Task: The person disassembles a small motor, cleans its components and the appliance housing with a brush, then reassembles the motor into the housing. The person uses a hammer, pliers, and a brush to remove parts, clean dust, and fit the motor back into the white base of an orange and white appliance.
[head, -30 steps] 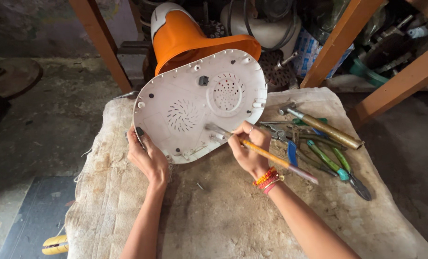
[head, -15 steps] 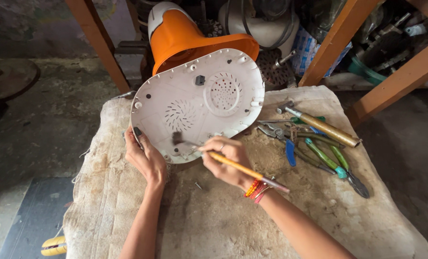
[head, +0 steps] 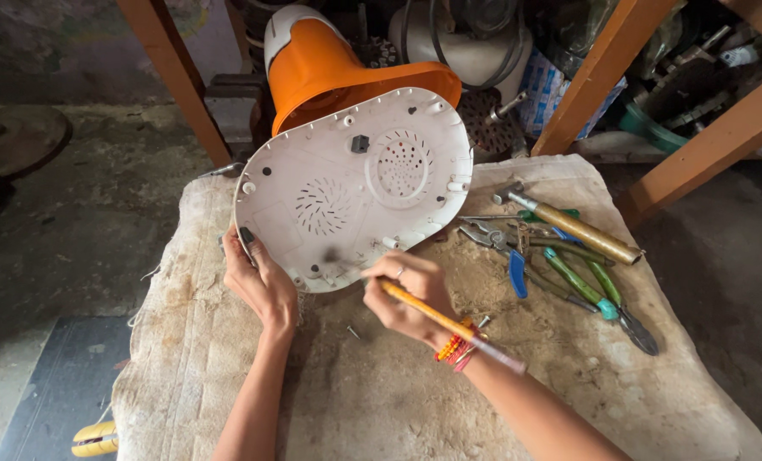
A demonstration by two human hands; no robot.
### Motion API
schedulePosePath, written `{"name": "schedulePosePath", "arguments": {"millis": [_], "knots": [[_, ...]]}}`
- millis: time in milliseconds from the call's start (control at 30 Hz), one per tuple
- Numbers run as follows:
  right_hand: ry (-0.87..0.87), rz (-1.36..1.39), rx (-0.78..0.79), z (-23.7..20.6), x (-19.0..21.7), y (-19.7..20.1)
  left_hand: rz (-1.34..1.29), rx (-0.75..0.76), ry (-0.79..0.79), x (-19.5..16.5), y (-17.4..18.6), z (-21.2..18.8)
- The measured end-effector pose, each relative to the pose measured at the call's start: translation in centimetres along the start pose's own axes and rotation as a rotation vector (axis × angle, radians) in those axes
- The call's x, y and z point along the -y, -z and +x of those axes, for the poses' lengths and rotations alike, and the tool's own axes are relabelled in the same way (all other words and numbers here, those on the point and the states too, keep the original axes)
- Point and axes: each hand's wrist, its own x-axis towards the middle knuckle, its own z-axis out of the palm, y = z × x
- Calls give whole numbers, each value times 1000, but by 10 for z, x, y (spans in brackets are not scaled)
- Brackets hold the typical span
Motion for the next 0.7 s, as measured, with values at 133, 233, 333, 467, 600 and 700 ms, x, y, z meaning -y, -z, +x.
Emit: {"name": "schedulePosePath", "arguments": {"millis": [133, 233, 333, 467, 600, 700], "knots": [[-203, 177, 209, 7, 4, 1, 7, -6, -31, 1, -1, 0], [-238, 46, 123, 12, 6, 8, 21, 6, 3, 2, -2, 0], [0, 217, 97, 13, 14, 10, 11, 7, -25, 4, -3, -1], [-153, 127, 134, 16, 15, 14, 53, 1, 26, 7, -4, -1], [-87, 113, 133, 16, 10, 16, 57, -3, 21, 9, -5, 1], [-142, 103, 151, 16, 6, 14, 45, 10, 23, 9, -5, 2]]}}
